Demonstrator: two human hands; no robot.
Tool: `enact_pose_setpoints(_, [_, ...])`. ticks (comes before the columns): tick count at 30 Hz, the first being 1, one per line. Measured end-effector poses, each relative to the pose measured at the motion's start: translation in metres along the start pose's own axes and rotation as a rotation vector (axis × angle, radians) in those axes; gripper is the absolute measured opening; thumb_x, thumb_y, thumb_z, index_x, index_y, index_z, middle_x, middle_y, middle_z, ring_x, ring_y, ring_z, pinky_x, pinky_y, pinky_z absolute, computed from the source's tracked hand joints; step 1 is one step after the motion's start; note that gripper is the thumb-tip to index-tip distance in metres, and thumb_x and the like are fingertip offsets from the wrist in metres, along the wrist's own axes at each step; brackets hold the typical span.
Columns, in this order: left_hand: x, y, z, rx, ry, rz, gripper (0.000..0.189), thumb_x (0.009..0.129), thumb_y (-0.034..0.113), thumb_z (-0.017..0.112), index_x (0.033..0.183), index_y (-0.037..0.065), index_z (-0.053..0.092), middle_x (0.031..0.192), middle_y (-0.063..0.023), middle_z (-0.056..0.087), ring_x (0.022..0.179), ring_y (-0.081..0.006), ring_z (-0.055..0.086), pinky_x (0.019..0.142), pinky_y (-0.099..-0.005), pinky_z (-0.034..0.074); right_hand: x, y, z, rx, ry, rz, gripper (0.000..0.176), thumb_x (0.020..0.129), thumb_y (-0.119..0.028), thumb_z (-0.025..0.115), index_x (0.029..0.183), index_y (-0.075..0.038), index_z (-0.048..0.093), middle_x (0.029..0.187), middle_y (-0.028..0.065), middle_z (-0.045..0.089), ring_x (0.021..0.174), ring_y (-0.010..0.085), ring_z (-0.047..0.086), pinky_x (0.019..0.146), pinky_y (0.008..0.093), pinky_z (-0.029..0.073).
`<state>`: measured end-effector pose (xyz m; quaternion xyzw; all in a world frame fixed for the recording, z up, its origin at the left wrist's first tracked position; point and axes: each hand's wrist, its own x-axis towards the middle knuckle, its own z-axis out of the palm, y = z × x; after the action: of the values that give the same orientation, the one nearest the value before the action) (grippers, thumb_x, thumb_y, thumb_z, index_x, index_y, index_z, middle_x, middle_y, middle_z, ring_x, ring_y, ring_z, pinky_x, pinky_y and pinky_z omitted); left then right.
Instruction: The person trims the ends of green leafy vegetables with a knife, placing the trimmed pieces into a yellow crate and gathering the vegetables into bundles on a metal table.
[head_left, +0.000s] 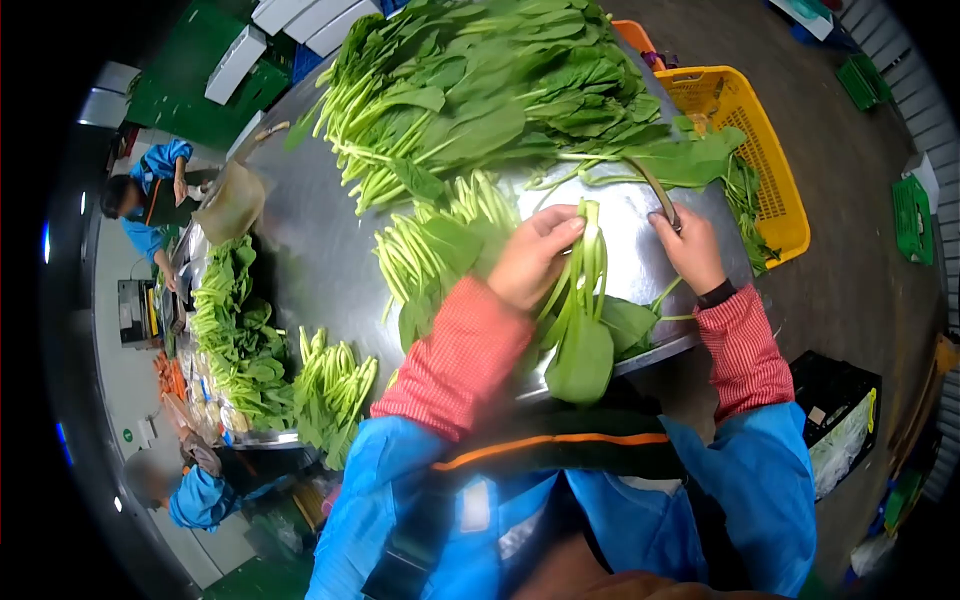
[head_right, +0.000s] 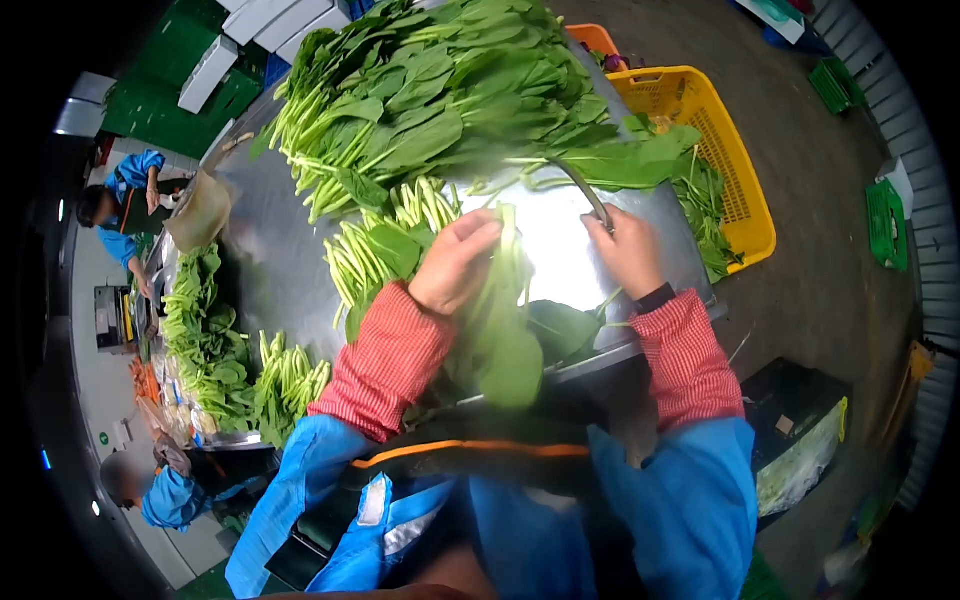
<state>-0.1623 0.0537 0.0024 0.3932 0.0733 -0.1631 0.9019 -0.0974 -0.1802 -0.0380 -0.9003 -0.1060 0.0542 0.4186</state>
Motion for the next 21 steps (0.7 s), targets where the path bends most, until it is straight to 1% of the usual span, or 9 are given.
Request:
enact_pose_setpoints(2, [0.008, -0.021, -0.010, 0.008, 0.082, -0.016, 0.015, 0.094, 0.015, 0.059, 0.100, 0.002, 0.054, 0.089, -0.0058, 0.062, 0.074, -0.0141, 0.062, 0.068, -0.0269, 0.054, -0.009, -0.036, 0.005, 0.384, -0.046, -0.107, 0.024, 0.085, -0.019, 0.068, 0.099, -0.001, 0.066, 0.079, 0.0043, 0.066, 0.066, 0.0092, 0.059, 0.062, 0.0271, 0.048])
enact_pose_setpoints(5, [0.009, -0.035, -0.004, 0.064, 0.119, -0.044, 0.021, 0.092, 0.015, 0.061, 0.106, 0.003, 0.052, 0.094, -0.0071, 0.063, 0.081, -0.0138, 0.063, 0.071, -0.0271, 0.054, -0.011, -0.062, 0.006, 0.538, -0.207, -0.111, 0.024, 0.083, -0.014, 0.071, 0.098, 0.003, 0.064, 0.079, 0.0053, 0.066, 0.072, 0.0097, 0.061, 0.067, 0.0248, 0.049])
enact_pose_setpoints(7, [0.008, -0.041, -0.016, 0.511, 0.255, 0.118, 0.035, 0.088, 0.016, 0.066, 0.114, 0.001, 0.051, 0.103, -0.0126, 0.062, 0.092, -0.0209, 0.062, 0.080, -0.0324, 0.052, -0.006, -0.058, -0.006, 0.486, -0.105, -0.013, 0.021, 0.083, -0.016, 0.071, 0.090, 0.002, 0.064, 0.074, 0.0043, 0.065, 0.065, 0.0094, 0.060, 0.061, 0.0251, 0.048])
enact_pose_setpoints(9, [0.006, -0.045, -0.036, 1.239, 0.408, 0.451, 0.071, 0.077, 0.021, 0.076, 0.133, -0.002, 0.041, 0.122, -0.0227, 0.055, 0.114, -0.0342, 0.054, 0.098, -0.0415, 0.043, 0.002, -0.054, -0.025, 0.374, 0.012, 0.028, 0.020, 0.083, -0.018, 0.071, 0.083, 0.001, 0.065, 0.067, 0.0031, 0.063, 0.059, 0.0090, 0.058, 0.055, 0.0262, 0.046])
enact_pose_setpoints(12, [-0.010, -0.028, -0.006, 1.253, 0.332, 0.597, 0.087, 0.072, 0.024, 0.080, 0.140, -0.002, 0.033, 0.128, -0.0253, 0.051, 0.120, -0.0375, 0.049, 0.104, -0.0423, 0.038, 0.006, -0.080, -0.030, -0.064, 0.058, -0.159, 0.029, 0.082, -0.027, 0.071, 0.077, 0.000, 0.065, 0.058, 0.0107, 0.060, 0.050, 0.0198, 0.057, 0.051, 0.0319, 0.044])
enact_pose_setpoints(14, [-0.019, -0.031, 0.011, 0.871, 0.108, 0.439, 0.083, 0.077, 0.025, 0.078, 0.141, -0.001, 0.033, 0.126, -0.0199, 0.053, 0.115, -0.0306, 0.053, 0.100, -0.0392, 0.041, 0.003, -0.103, -0.010, -0.251, 0.040, -0.418, 0.032, 0.082, -0.031, 0.070, 0.078, 0.000, 0.065, 0.060, 0.0153, 0.059, 0.050, 0.0268, 0.055, 0.051, 0.0341, 0.044])
enact_pose_setpoints(15, [-0.019, -0.032, 0.008, 0.738, 0.083, 0.369, 0.075, 0.080, 0.024, 0.074, 0.140, 0.000, 0.035, 0.120, -0.0153, 0.056, 0.109, -0.0256, 0.055, 0.096, -0.0365, 0.043, 0.004, -0.119, -0.001, 0.024, -0.096, -0.381, 0.035, 0.082, -0.035, 0.069, 0.079, 0.000, 0.065, 0.063, 0.0185, 0.060, 0.054, 0.0344, 0.056, 0.052, 0.0360, 0.044])
enact_pose_setpoints(18, [-0.034, -0.014, -0.007, 0.291, 0.190, 0.088, 0.051, 0.091, 0.019, 0.063, 0.134, 0.002, 0.042, 0.099, -0.0023, 0.059, 0.091, -0.0131, 0.058, 0.082, -0.0290, 0.048, 0.026, -0.126, 0.046, 0.611, -0.225, -0.118, 0.030, 0.086, -0.030, 0.066, 0.089, 0.000, 0.066, 0.069, 0.0137, 0.063, 0.060, 0.0227, 0.062, 0.057, 0.0339, 0.047])
enact_pose_setpoints(21, [-0.056, 0.015, -0.035, -0.175, 0.189, 0.169, 0.025, 0.093, 0.029, 0.056, 0.106, 0.007, 0.053, 0.076, -0.0011, 0.052, 0.071, -0.0144, 0.054, 0.068, -0.0297, 0.047, 0.068, -0.095, 0.106, 0.156, -0.228, -0.190, 0.034, 0.087, -0.034, 0.064, 0.099, -0.002, 0.066, 0.081, 0.0154, 0.068, 0.074, 0.0279, 0.067, 0.065, 0.0349, 0.051])
